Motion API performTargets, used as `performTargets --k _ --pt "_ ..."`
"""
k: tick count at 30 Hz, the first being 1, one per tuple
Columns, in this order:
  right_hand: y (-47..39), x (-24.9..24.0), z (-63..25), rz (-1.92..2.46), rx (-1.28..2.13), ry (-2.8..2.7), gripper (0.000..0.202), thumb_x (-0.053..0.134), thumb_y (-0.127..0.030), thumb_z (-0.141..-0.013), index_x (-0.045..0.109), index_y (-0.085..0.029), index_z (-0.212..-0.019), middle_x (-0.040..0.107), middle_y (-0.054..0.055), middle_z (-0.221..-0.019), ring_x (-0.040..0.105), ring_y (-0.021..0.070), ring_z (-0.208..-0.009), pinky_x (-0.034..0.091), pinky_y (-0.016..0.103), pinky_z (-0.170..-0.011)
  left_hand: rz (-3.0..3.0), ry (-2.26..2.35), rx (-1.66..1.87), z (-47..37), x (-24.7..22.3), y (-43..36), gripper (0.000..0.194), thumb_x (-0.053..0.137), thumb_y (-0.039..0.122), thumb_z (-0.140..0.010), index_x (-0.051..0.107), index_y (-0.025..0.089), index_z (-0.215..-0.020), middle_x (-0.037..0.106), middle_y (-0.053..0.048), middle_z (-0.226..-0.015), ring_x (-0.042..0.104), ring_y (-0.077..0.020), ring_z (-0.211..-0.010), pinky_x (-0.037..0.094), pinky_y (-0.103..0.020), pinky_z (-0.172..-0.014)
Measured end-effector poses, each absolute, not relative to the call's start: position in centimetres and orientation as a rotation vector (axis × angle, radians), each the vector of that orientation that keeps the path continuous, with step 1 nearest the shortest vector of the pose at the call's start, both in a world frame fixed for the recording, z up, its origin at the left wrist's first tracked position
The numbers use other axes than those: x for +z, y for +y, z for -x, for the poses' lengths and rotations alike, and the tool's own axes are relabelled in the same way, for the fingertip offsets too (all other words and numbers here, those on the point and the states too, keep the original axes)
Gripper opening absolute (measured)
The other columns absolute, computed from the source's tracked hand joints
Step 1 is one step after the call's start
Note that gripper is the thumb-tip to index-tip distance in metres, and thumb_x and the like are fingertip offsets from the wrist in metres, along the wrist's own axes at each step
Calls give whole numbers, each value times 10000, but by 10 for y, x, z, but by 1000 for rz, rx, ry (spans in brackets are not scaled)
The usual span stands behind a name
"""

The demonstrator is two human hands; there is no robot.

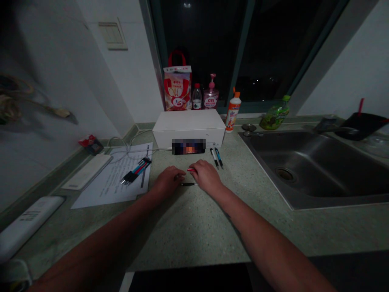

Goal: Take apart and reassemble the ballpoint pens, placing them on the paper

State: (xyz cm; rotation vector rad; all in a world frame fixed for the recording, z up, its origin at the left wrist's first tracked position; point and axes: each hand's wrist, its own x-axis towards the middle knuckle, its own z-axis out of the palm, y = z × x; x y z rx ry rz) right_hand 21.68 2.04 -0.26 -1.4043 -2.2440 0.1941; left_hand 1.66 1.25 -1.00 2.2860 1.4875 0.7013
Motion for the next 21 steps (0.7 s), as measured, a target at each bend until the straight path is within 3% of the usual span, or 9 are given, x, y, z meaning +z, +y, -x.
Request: performTargets --k 9,17,21 --pt "21 -2 -233 1528 155 -2256 117 668 -213 -926 759 -182 -993 710 95 -999 649 250 -990 482 371 -895 -2320 1529 672 -18 -9 14 109 651 174 -899 759 181 -911 713 -81 -952 626 -242 -985 486 -369 -888" --pt "21 -3 -216 1415 149 -2271 151 663 -236 -944 748 -176 -1054 711 102 -1025 636 253 -1018 482 371 -900 -2313 1552 722 -18 -6 13 122 653 181 -905 734 192 -996 699 -61 -943 616 -229 -964 476 -358 -874" --pt "19 2 -226 1396 167 -2185 171 626 -241 -962 738 -179 -1074 706 100 -1048 639 254 -1036 482 382 -925 -2319 1474 736 -17 1 3 82 678 243 -901 737 199 -936 699 -69 -938 618 -232 -935 475 -353 -835"
